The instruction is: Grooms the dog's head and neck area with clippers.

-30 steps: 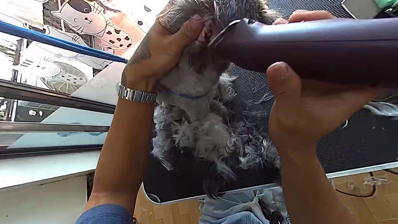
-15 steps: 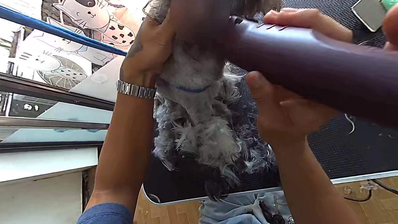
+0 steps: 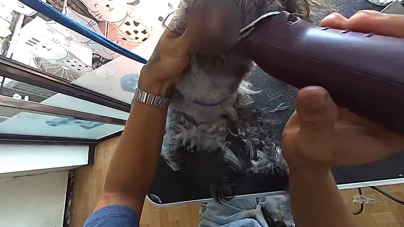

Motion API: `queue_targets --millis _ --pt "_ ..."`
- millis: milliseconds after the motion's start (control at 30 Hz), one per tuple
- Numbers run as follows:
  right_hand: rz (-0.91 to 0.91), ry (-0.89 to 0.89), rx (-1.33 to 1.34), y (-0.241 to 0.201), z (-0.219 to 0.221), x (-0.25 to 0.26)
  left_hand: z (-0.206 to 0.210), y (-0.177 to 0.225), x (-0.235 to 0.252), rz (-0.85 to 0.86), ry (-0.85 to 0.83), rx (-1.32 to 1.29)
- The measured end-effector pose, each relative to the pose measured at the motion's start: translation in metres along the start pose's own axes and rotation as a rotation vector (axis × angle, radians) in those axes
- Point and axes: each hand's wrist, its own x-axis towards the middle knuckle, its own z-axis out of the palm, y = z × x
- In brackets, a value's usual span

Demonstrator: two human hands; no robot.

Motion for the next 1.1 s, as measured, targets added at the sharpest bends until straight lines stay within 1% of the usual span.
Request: queue_targets --millis 100,167,300,367,433,567,633,667,733,800,867,933,1100 --pt "-0.031 0.018 0.058 0.003 0.011 0.001 -0.003 0.000 -0.001 0.016 0.001 -0.017" --pt "-0.014 -0.007 0.055 0.005 0.012 -0.002 -0.004 0.000 -0.002 0.018 0.007 -0.017" --pt "0.082 -0.267 0.046 0.003 0.002 -0.003 -0.005 0.001 -0.002 -0.002 0.006 -0.015" --pt "0.092 -0.323 0.026 -0.004 -0.003 -0.001 -0.005 0.001 -0.003 -0.005 -0.005 -0.032" --pt "0.062 -0.275 -0.004 -0.011 -0.007 0.000 -0.005 0.000 -0.001 0.002 -0.034 -0.052" --pt "-0.066 -0.151 -0.101 -0.014 0.000 0.011 -0.006 -0.002 0.001 0.017 -0.066 -0.047" --pt "-0.093 -0.151 -0.050 -0.005 0.006 0.017 -0.006 -0.002 0.001 0.007 -0.057 -0.042" --pt "-0.084 -0.178 -0.013 -0.001 0.007 0.018 -0.006 -0.001 0.001 0.010 -0.053 -0.037" --pt "0.000 -0.289 0.013 0.002 0.001 0.012 -0.008 -0.001 0.000 0.011 -0.061 -0.057" --pt "0.083 -0.410 -0.022 0.001 -0.006 0.010 -0.013 -0.001 0.001 0.020 -0.097 -0.105" --pt "0.166 -0.482 -0.039 -0.003 -0.013 0.010 -0.016 -0.001 0.002 0.059 -0.146 -0.106" --pt "0.264 -0.461 0.014 -0.006 -0.022 0.011 -0.016 -0.002 0.007 0.139 -0.149 -0.081" --pt "0.426 -0.311 0.140 -0.013 -0.053 0.028 0.001 0.000 0.007 0.233 0.081 0.128"
